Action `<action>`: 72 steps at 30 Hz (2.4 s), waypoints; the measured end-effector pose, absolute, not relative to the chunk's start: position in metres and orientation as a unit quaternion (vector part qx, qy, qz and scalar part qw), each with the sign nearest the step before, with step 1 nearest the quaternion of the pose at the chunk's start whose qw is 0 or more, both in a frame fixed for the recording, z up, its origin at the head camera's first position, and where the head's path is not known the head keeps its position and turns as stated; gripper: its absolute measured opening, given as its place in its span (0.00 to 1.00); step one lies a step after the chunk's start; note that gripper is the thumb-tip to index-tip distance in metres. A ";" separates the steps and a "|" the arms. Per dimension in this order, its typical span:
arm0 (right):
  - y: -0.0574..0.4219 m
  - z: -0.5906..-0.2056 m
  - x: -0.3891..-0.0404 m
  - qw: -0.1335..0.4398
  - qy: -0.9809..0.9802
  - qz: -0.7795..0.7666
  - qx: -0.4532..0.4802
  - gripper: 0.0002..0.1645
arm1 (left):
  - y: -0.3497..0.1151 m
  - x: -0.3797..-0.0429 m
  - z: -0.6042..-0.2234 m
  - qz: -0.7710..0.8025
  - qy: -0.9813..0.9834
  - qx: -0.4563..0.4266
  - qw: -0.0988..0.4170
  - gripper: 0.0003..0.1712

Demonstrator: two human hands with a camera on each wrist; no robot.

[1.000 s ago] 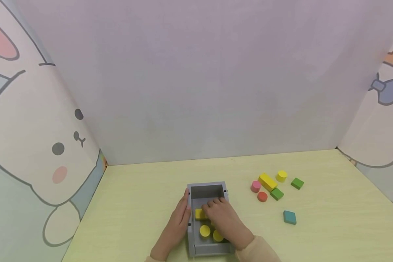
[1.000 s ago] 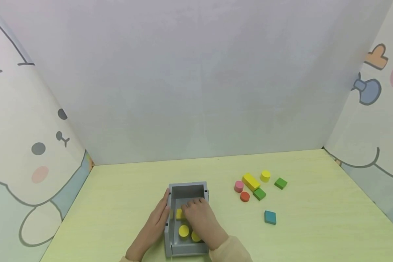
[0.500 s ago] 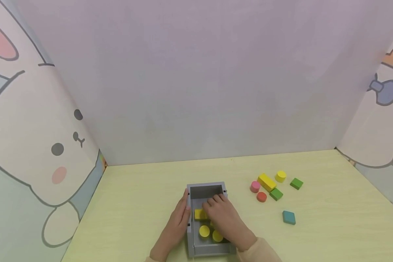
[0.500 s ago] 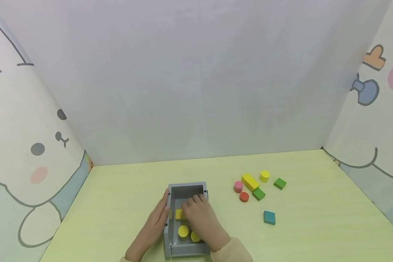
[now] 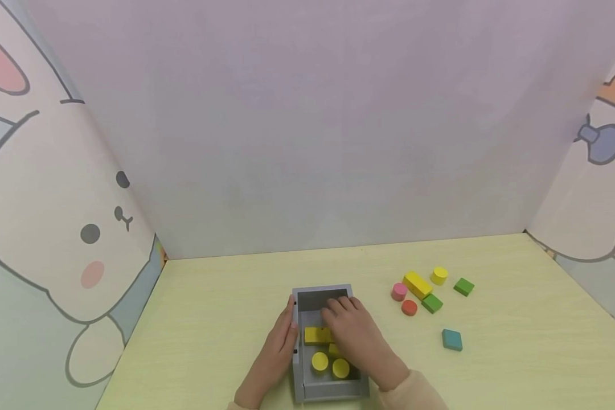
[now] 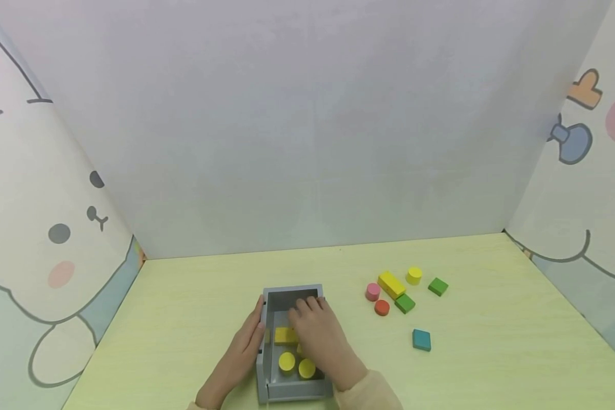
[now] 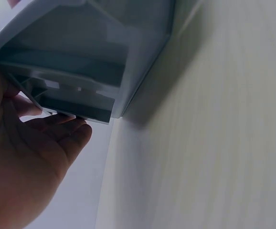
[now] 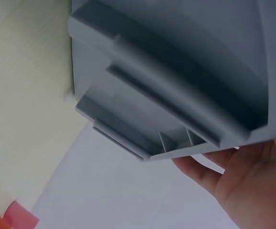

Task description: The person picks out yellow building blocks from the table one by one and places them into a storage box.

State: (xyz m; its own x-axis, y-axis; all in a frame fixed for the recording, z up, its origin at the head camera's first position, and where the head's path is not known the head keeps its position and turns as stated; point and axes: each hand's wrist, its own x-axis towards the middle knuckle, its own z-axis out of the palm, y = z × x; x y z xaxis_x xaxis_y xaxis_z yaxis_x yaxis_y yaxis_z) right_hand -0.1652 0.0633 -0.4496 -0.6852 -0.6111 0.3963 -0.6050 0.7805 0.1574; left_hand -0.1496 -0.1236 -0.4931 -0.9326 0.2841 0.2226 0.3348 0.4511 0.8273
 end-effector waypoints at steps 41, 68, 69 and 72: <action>0.121 -0.451 -0.185 0.285 -0.921 0.039 0.262 0.17 | -0.124 -0.150 -0.495 -0.488 -0.851 -0.189 0.037 0.29; 0.159 -0.470 -0.199 0.245 -0.948 0.060 0.193 0.17 | -0.124 -0.150 -0.496 -0.486 -0.852 -0.190 0.035 0.29; 0.160 -0.470 -0.200 0.245 -0.948 0.062 0.193 0.17 | -0.124 -0.150 -0.496 -0.486 -0.852 -0.190 0.035 0.29; 0.165 -0.472 -0.203 0.248 -0.947 0.069 0.191 0.17 | -0.125 -0.150 -0.495 -0.486 -0.852 -0.191 0.036 0.29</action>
State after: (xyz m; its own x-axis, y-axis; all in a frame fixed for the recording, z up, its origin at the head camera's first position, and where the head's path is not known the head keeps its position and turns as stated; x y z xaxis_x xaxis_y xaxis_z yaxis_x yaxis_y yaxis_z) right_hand -0.2025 0.1646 -0.4720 -0.8036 -0.3278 0.4968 -0.3959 0.9176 -0.0349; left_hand -0.1496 -0.1245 -0.4954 -0.9243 0.2907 0.2475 0.3609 0.4542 0.8145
